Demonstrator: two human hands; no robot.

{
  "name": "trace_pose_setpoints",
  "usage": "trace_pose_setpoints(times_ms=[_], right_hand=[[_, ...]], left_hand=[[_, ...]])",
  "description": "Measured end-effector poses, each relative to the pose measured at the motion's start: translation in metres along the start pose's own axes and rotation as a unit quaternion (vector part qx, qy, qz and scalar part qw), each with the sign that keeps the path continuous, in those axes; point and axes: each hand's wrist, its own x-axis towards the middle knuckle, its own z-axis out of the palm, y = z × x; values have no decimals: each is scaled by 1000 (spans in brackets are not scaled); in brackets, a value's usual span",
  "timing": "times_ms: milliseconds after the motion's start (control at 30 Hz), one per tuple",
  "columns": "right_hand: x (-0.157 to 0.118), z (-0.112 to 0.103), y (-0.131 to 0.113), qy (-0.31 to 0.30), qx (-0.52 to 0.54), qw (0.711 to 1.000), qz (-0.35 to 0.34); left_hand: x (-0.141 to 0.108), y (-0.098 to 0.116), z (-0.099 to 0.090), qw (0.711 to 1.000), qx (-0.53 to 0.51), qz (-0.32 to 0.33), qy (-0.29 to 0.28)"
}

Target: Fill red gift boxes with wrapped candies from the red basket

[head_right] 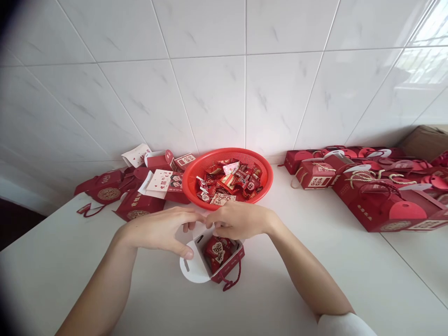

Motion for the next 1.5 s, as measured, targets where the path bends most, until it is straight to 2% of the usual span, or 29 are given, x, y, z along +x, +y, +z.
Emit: trace_pose_setpoints(times_ms=[133,267,333,533,600,733,867,1000,1100,1167,1267,1367,1500], right_hand=[[3,9,-1,-65,25,997,-26],[13,24,-1,-144,-87,986,6],[11,23,-4,-153,-109,982,32],[-35,-2,-10,-43,18,999,-6],[-52,-4,-8,-14,21,1000,16],[-71,11,0,81,-13,990,113],[-72,35,5,165,-22,976,142],[-66,50,8,187,-34,964,188],[-64,54,12,199,-49,958,202],[-65,53,14,227,-37,955,187],[-68,52,14,257,32,958,119],[-69,53,13,240,115,963,46],[-68,57,12,199,130,971,19]], left_hand=[[-2,1,1,1000,2,-17,9],[-5,0,2,1000,2,-24,20],[-7,0,3,999,3,-27,19],[-10,3,5,1000,16,-11,11],[-11,4,8,1000,16,-4,6],[-14,14,16,1000,26,-5,7],[-23,33,21,999,24,37,15],[-28,42,27,990,-16,140,26],[-23,39,32,982,-31,184,-10],[-16,37,34,982,-30,186,-23],[-4,38,33,986,-25,165,-8],[3,43,33,993,-13,117,17],[5,46,38,996,-2,65,63]])
